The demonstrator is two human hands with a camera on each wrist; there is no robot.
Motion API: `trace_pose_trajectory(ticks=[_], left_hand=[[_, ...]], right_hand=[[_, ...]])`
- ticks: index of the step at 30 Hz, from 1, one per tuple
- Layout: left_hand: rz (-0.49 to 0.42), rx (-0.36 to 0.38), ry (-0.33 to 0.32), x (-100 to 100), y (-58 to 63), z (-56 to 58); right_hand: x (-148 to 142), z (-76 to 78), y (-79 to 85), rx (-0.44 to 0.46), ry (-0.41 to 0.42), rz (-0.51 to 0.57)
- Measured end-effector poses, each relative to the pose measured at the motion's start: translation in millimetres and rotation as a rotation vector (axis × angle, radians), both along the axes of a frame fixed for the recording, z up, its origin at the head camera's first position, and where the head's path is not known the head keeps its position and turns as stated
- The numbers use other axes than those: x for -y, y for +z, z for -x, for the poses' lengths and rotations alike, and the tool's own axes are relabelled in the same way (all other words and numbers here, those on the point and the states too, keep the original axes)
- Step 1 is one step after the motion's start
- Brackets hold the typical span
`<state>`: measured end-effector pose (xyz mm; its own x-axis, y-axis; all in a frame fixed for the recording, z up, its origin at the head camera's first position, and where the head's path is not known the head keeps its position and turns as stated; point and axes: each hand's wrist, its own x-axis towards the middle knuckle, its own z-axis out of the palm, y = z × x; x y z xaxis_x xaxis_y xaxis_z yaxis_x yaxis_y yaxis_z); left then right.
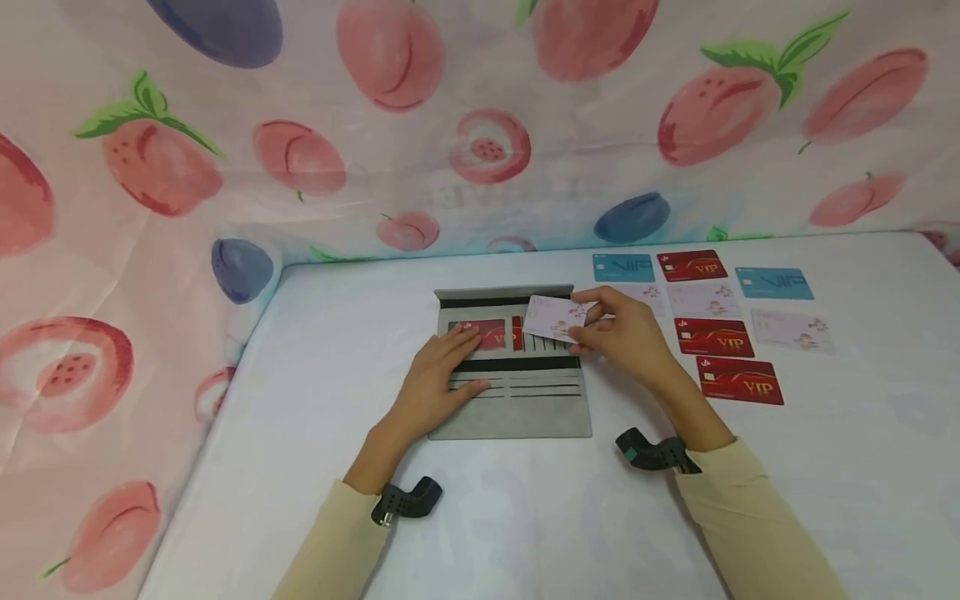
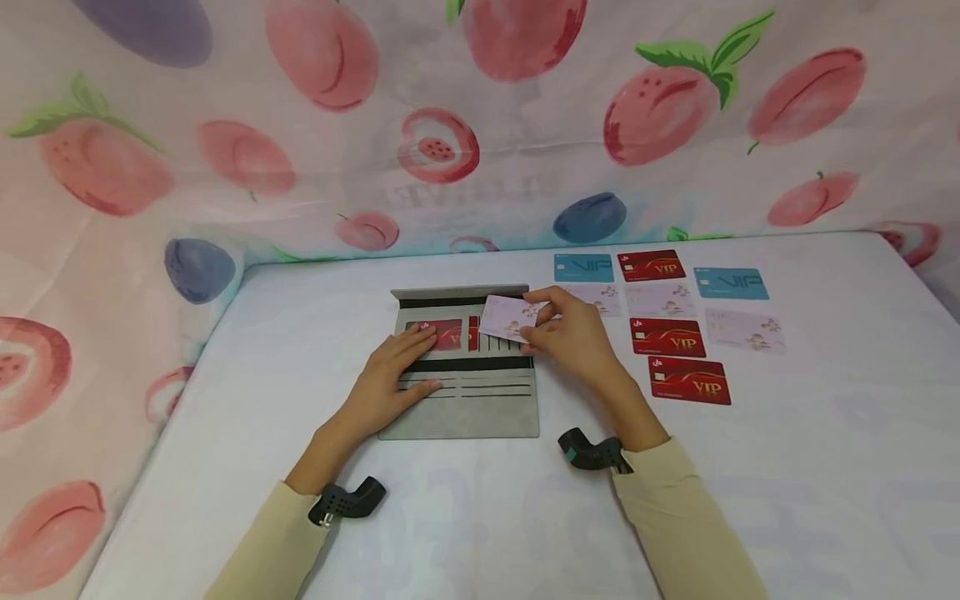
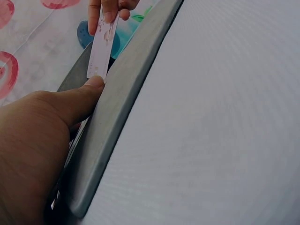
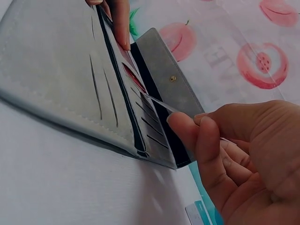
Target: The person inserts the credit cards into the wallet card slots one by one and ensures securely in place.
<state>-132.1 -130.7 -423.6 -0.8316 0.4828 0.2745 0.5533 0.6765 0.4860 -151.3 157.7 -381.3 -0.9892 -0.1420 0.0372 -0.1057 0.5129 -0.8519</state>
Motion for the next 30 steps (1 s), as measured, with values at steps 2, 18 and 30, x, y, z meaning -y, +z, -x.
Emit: trace_pose_trajectory(ticks=[2, 18, 30], left_hand=[[-0.002, 0.004, 0.000, -0.3, 0.6, 0.0], [0.004, 0.011, 0.005, -1.0, 1.6, 0.6], [-0.001, 0.022, 0.010, -1.0, 0.8, 0.4]], right_hand=[[0.0, -0.1, -0.1, 0.002, -0.005, -0.006], [-1.0, -0.2, -1.0, 0.111, -0.018, 0.000], [-0.2, -1.0, -1.4, 0.132, -0.016, -0.026]])
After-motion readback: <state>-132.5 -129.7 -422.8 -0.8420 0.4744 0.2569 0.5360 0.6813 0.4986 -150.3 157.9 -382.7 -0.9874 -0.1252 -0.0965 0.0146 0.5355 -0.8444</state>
